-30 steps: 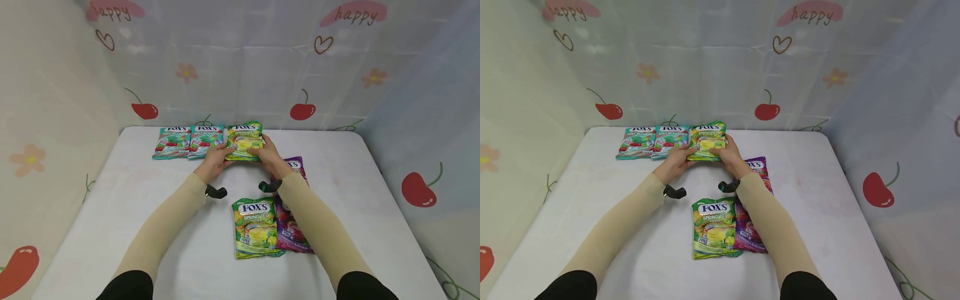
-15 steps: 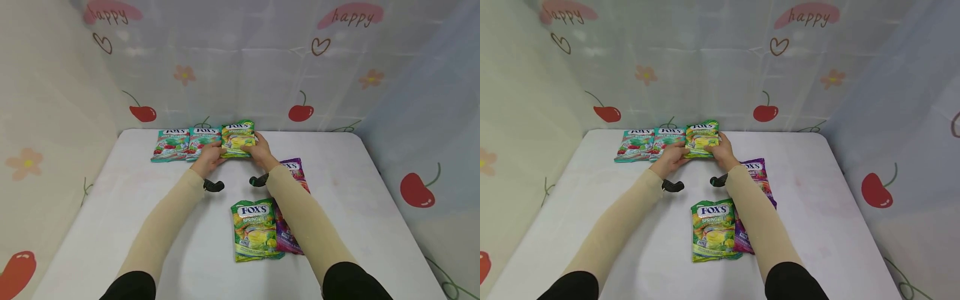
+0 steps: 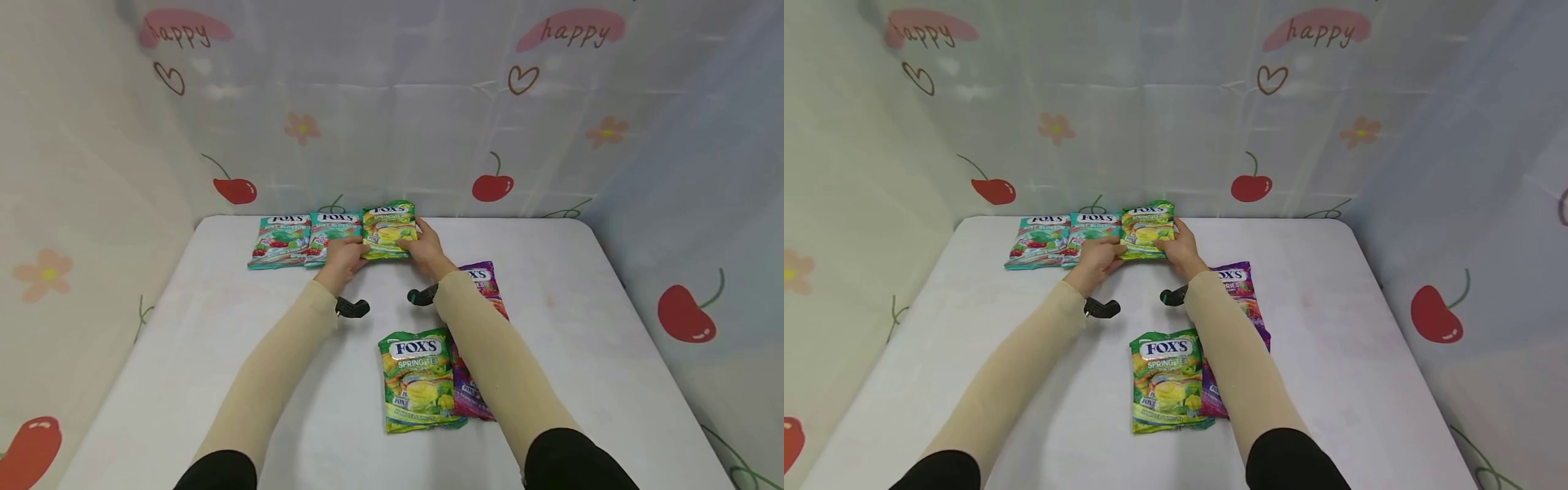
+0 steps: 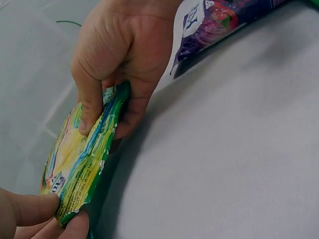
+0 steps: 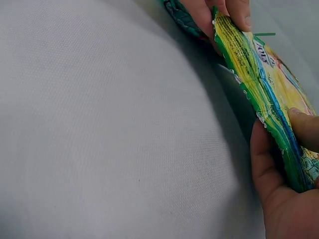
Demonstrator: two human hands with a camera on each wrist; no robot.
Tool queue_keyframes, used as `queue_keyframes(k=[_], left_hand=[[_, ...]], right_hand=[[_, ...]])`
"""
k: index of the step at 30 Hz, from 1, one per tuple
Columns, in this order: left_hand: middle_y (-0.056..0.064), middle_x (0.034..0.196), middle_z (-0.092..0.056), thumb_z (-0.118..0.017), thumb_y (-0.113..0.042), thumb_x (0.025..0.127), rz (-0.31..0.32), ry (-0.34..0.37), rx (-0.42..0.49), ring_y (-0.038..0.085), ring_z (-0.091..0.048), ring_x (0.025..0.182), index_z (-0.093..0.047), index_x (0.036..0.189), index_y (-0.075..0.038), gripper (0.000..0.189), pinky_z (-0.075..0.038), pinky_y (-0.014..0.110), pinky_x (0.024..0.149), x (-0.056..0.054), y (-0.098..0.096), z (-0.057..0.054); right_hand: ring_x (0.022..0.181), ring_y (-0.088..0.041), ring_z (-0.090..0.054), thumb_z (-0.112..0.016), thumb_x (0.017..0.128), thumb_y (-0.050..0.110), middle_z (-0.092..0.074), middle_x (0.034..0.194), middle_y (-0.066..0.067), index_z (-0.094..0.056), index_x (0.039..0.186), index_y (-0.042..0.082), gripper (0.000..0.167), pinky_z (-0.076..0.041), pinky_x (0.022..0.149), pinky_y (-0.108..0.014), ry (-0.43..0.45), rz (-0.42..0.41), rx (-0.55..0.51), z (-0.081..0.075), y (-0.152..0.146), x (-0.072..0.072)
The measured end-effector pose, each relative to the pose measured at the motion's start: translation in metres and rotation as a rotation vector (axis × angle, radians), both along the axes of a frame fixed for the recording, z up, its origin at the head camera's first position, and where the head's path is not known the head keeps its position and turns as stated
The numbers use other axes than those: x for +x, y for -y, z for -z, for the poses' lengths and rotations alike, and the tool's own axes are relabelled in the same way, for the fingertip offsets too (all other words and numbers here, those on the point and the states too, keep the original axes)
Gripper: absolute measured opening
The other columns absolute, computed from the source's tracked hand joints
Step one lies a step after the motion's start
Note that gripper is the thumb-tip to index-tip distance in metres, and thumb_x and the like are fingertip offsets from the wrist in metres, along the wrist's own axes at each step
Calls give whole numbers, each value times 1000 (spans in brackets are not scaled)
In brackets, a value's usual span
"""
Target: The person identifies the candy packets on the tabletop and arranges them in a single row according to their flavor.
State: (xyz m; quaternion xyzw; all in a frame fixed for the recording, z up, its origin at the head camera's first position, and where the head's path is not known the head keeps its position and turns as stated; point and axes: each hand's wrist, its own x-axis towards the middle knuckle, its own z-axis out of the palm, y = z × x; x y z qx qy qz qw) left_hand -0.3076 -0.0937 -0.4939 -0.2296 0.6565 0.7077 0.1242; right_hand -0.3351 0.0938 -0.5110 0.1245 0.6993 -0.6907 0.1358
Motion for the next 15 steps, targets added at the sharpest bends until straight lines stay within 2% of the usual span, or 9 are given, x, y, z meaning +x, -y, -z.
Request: queue_keyframes(k=[4, 8, 15], left_hand=[[13, 150, -56, -70, -6, 97, -13, -19, -23, 24, -63, 127, -64, 140, -4, 43, -58, 35, 101, 0, 1, 4], [16, 146, -58, -70, -4, 96, -35, -43, -51, 26, -65, 124, -67, 136, -3, 39, -59, 34, 99, 2, 0, 7], [20, 138, -64, -65, 3, 94, -97, -154, -115, 28, -68, 114, -69, 130, 2, 36, -60, 37, 95, 9, -7, 12]], right_hand=[[132, -28, -59, -68, 97, 3, -47, 158, -17, -22, 166, 23, 85, -51, 109, -38, -11, 13, 19, 3, 2, -1], [134, -29, -58, -68, 97, 2, -47, 157, -18, -24, 165, 21, 83, -50, 111, -38, -29, 29, 59, 8, 5, -3], [136, -30, -53, -72, 97, 14, -47, 155, -17, -30, 163, 17, 79, -47, 114, -42, -26, -26, 360, 0, 5, -1]])
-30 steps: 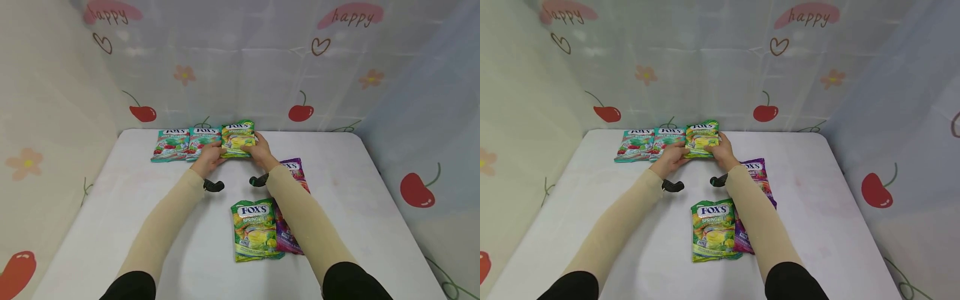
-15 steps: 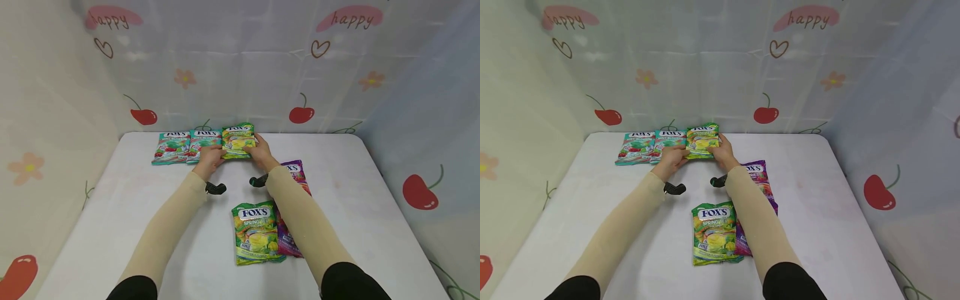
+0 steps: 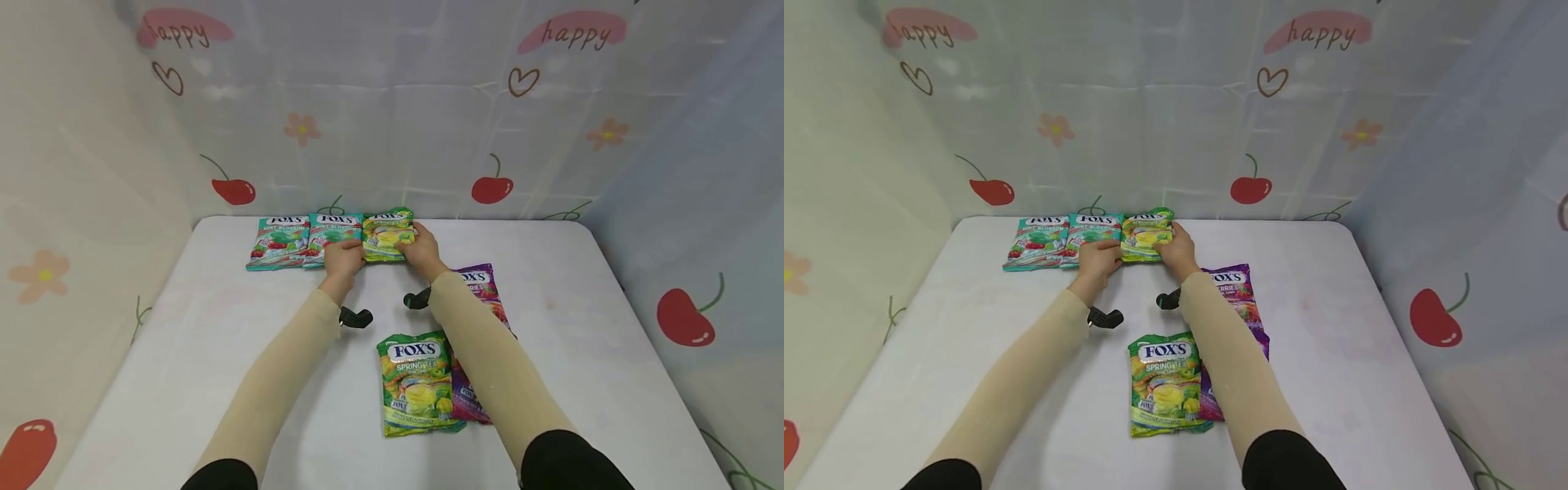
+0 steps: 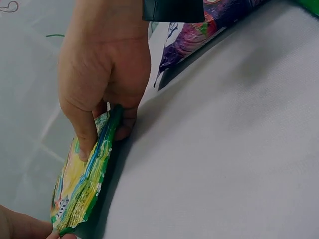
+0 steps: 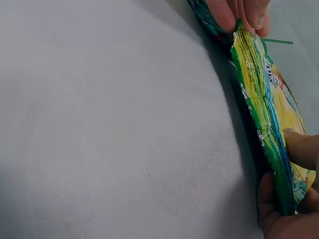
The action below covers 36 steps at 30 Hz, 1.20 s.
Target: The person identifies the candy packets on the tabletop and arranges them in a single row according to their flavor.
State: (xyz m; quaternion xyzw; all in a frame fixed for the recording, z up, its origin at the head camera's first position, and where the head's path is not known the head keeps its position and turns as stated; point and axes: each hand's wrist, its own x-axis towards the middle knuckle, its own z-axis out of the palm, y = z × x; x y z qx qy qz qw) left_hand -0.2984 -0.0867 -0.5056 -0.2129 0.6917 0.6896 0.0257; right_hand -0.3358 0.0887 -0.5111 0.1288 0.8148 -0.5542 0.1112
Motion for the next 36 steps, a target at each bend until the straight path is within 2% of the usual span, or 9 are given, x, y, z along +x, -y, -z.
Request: queue_keyframes(k=[5, 8, 10, 14, 19, 25, 31, 36], left_hand=[[18, 128, -71, -63, 1, 94, -29, -35, -36, 22, -67, 107, -72, 126, 0, 34, -59, 34, 88, 7, 2, 2], [15, 129, -71, -64, -1, 96, -27, -24, -10, 20, -66, 112, -72, 128, -2, 33, -59, 32, 92, 10, 4, 3], [13, 131, -70, -64, -3, 97, -17, -12, 14, 20, -65, 117, -71, 129, -2, 33, -59, 32, 96, 12, 6, 4], [13, 134, -68, -63, -5, 100, 18, -12, 44, 21, -64, 121, -68, 133, -2, 34, -57, 35, 102, 15, 9, 3], [14, 134, -69, -63, -6, 100, 53, -33, 51, 22, -65, 120, -66, 135, -1, 36, -56, 37, 104, 19, 13, -1], [13, 137, -67, -64, -6, 99, 86, -34, 86, 21, -64, 123, -65, 137, -1, 39, -55, 39, 106, 23, 15, -7], [12, 145, -62, -66, -7, 100, 175, 6, 154, 22, -61, 131, -56, 147, -4, 49, -53, 39, 109, 30, 9, -15], [9, 144, -64, -68, -8, 99, 255, 44, 138, 21, -63, 128, -55, 149, -8, 51, -55, 38, 107, 41, 3, -24]], right_hand=[[143, -33, -44, -74, 96, 23, -45, 157, -18, -33, 162, 12, 79, -38, 121, -45, -20, -45, 195, -4, 2, 5], [146, -34, -42, -75, 94, 28, -46, 157, -18, -37, 159, 7, 78, -34, 124, -45, -43, -65, 304, -6, 1, 7], [145, -34, -42, -76, 94, 30, -47, 156, -19, -40, 157, 4, 78, -34, 124, -45, -50, -73, 334, -6, 0, 7], [137, -34, -49, -76, 93, 30, -53, 148, -21, -42, 155, 2, 76, -40, 119, -45, -59, -77, 313, -7, -4, 9], [123, -31, -55, -72, 96, 26, -59, 137, -19, -47, 152, 4, 66, -50, 106, -44, -79, -84, 266, -10, -14, 11], [124, -31, -56, -70, 97, 26, -58, 139, -17, -51, 151, 7, 60, -53, 102, -45, -81, -124, 161, -20, -26, 18], [124, -29, -54, -71, 98, 28, -59, 138, -15, -54, 149, 10, 56, -52, 99, -42, -79, -167, 93, -29, -31, 30], [114, -25, -58, -71, 98, 27, -59, 135, -11, -57, 147, 13, 53, -55, 99, -41, -42, -160, 46, -37, -37, 44]])
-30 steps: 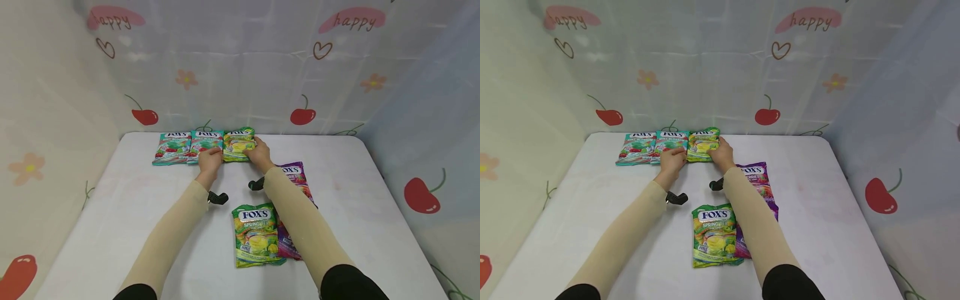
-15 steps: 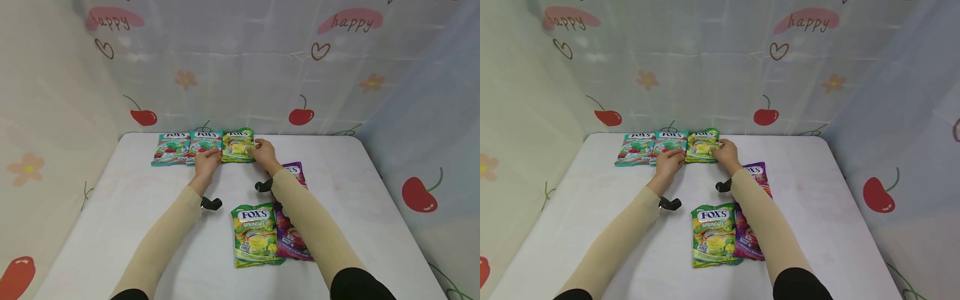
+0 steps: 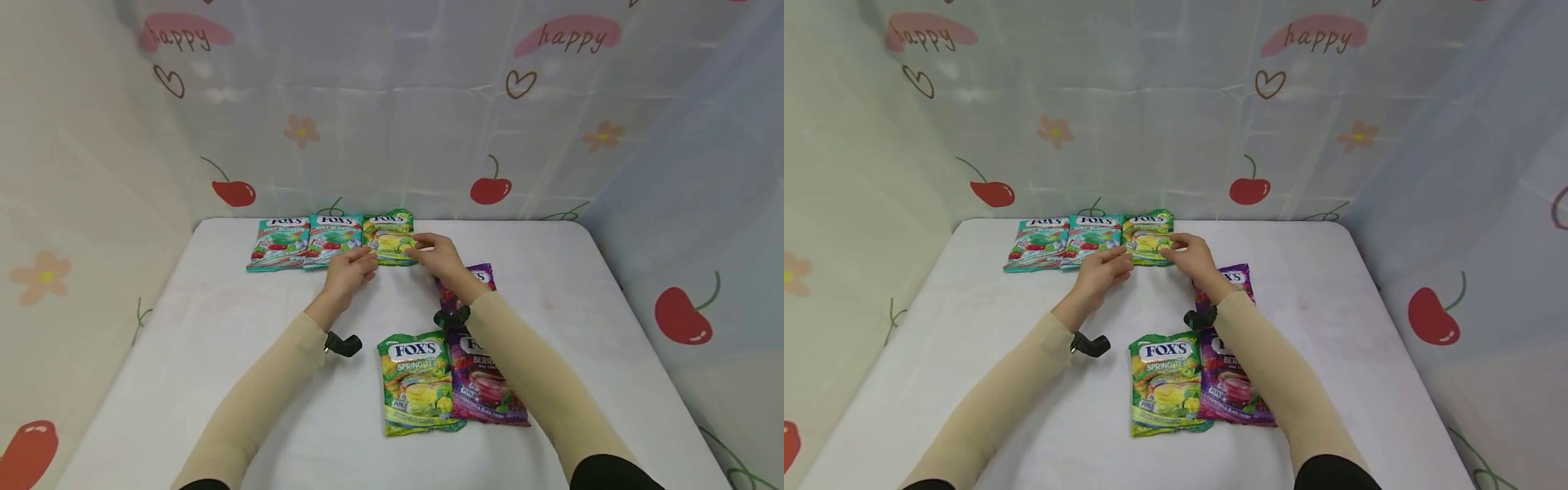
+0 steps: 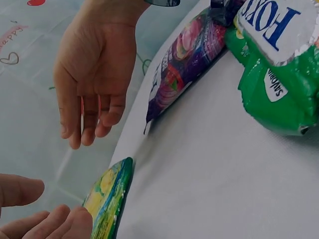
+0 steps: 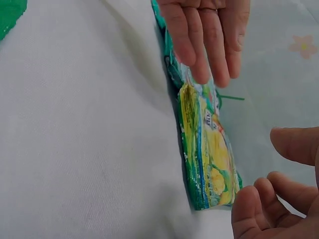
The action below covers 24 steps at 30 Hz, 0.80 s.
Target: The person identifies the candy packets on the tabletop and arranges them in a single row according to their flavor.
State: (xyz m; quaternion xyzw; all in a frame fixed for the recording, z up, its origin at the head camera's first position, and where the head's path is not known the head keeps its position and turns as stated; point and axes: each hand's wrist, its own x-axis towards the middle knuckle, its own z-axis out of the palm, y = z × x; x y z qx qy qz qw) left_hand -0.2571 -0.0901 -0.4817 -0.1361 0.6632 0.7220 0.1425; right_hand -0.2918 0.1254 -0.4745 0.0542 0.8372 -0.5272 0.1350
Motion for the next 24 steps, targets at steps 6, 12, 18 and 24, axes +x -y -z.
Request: queue_keyframes(k=[6, 12, 18, 24], left_hand=[[8, 142, -65, -69, -9, 99, 85, 3, -29, 21, -65, 128, -56, 148, -9, 51, -56, 36, 104, 14, 1, -4], [9, 143, -65, -69, -11, 99, 157, 5, -38, 23, -64, 128, -54, 149, -8, 52, -56, 39, 105, 33, 2, -1], [11, 143, -64, -70, -10, 98, 181, 38, -5, 23, -66, 123, -53, 150, -6, 54, -54, 44, 108, 49, 3, 8], [13, 145, -63, -70, -11, 98, 206, 78, 40, 16, -70, 112, -54, 149, -5, 53, -55, 43, 106, 65, 10, 12]], right_hand=[[119, -26, -58, -70, 99, 27, -58, 135, -10, -55, 148, 12, 54, -53, 108, -42, 37, -5, -89, -11, -14, 22], [122, -34, -56, -67, 102, 24, -58, 135, -13, -51, 150, 10, 53, -50, 109, -44, 65, -34, -205, -15, -30, 52], [104, -24, -57, -65, 103, 26, -60, 134, -13, -52, 150, 11, 52, -52, 99, -46, 65, -79, -173, -16, -41, 79], [120, -33, -61, -66, 102, 23, -60, 136, -18, -51, 150, 4, 53, -57, 101, -41, 10, -134, -190, -12, -50, 103]])
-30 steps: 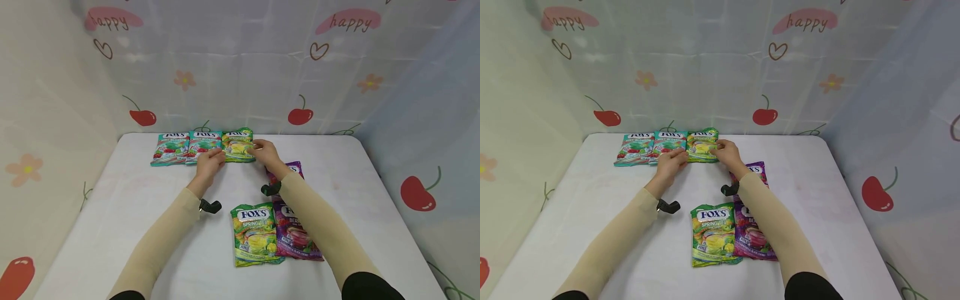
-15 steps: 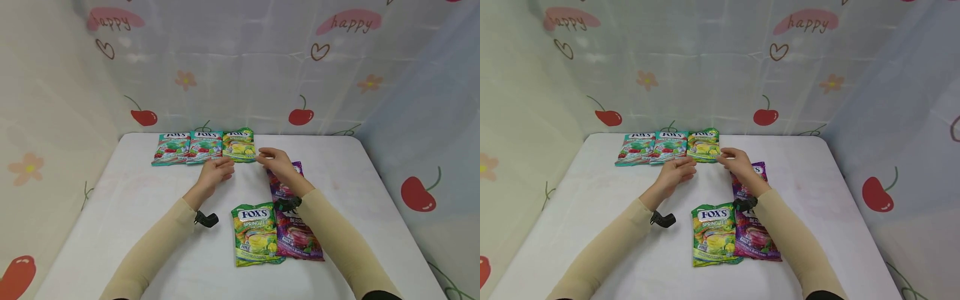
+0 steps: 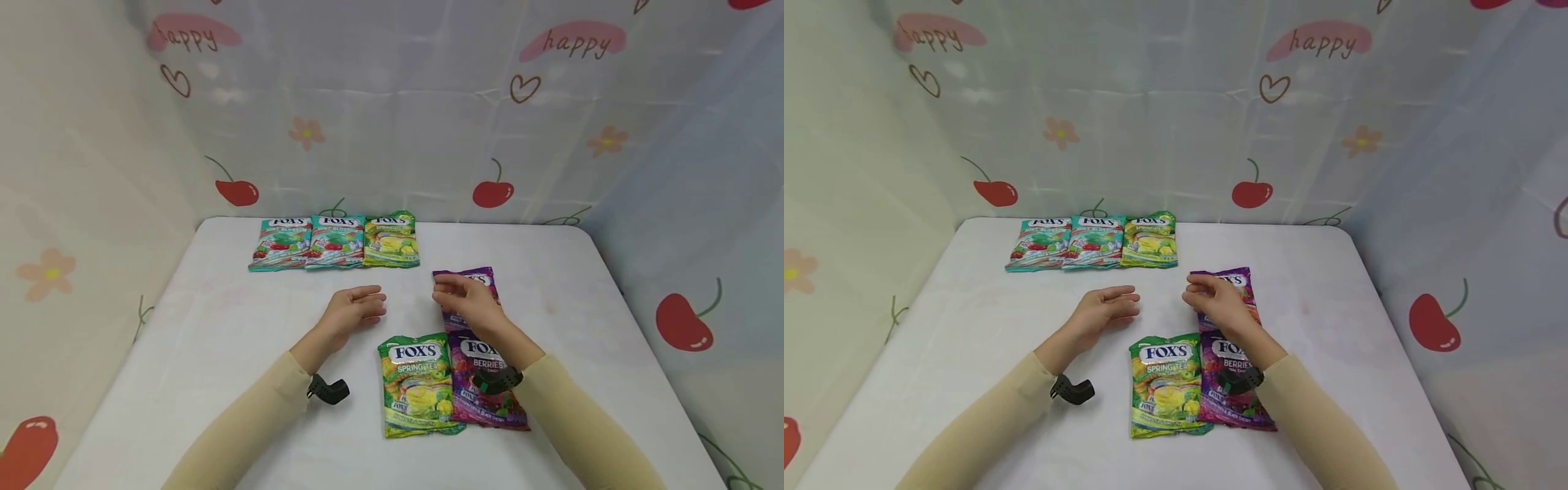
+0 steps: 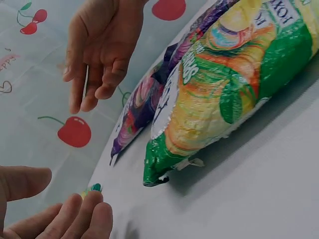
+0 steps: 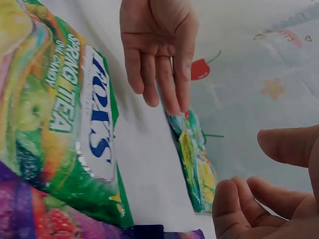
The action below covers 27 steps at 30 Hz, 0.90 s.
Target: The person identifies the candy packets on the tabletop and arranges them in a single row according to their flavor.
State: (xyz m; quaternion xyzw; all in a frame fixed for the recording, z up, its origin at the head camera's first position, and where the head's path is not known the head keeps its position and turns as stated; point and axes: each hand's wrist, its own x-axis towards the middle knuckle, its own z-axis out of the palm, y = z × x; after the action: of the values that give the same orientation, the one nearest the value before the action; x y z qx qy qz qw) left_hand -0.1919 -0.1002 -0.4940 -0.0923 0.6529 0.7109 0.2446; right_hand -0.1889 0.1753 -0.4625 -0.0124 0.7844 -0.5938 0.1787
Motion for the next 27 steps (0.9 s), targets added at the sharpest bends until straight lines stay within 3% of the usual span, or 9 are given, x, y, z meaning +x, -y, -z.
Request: queue_keyframes(k=[4, 10, 16, 20, 23, 27], left_hand=[[17, 146, -61, -67, -11, 101, 29, -2, 4, 15, -71, 108, -53, 149, -4, 50, -56, 42, 104, 11, 8, 3], [19, 145, -61, -66, -12, 101, 85, -8, -21, 17, -71, 109, -54, 148, -4, 49, -58, 39, 101, 30, 16, 8], [19, 141, -64, -66, -13, 101, 119, -4, -29, 18, -72, 105, -54, 147, -2, 49, -61, 35, 94, 47, 17, 13], [19, 137, -66, -65, -12, 101, 115, 30, -29, 19, -74, 103, -55, 146, -1, 47, -62, 34, 91, 56, 20, 18], [18, 129, -70, -67, -13, 100, 132, 48, -31, 20, -75, 100, -57, 142, 2, 46, -63, 34, 88, 62, 20, 21], [15, 111, -77, -69, -14, 98, 183, 51, -61, 18, -76, 91, -64, 131, 7, 39, -64, 32, 81, 68, 18, 22]], right_hand=[[115, -32, -63, -67, 102, 22, -61, 134, -20, -50, 150, 1, 55, -59, 96, -36, -3, -34, 0, 1, -4, 16], [118, -36, -64, -68, 102, 26, -60, 138, -20, -48, 152, 4, 58, -59, 95, -29, 62, -45, 43, -3, -12, 39], [116, -30, -67, -66, 103, 29, -62, 138, -21, -49, 149, 2, 57, -58, 101, -40, 91, -71, 88, -6, -29, 59], [112, -29, -67, -66, 102, 32, -60, 139, -24, -47, 150, 0, 61, -59, 99, -41, 137, -110, 29, -3, -35, 70], [110, -30, -68, -67, 102, 33, -59, 139, -26, -43, 152, -1, 66, -59, 98, -40, 181, -149, -22, 0, -36, 76], [119, -32, -66, -65, 103, 34, -56, 145, -27, -38, 154, -5, 69, -57, 103, -41, 218, -211, -37, 1, -35, 83]])
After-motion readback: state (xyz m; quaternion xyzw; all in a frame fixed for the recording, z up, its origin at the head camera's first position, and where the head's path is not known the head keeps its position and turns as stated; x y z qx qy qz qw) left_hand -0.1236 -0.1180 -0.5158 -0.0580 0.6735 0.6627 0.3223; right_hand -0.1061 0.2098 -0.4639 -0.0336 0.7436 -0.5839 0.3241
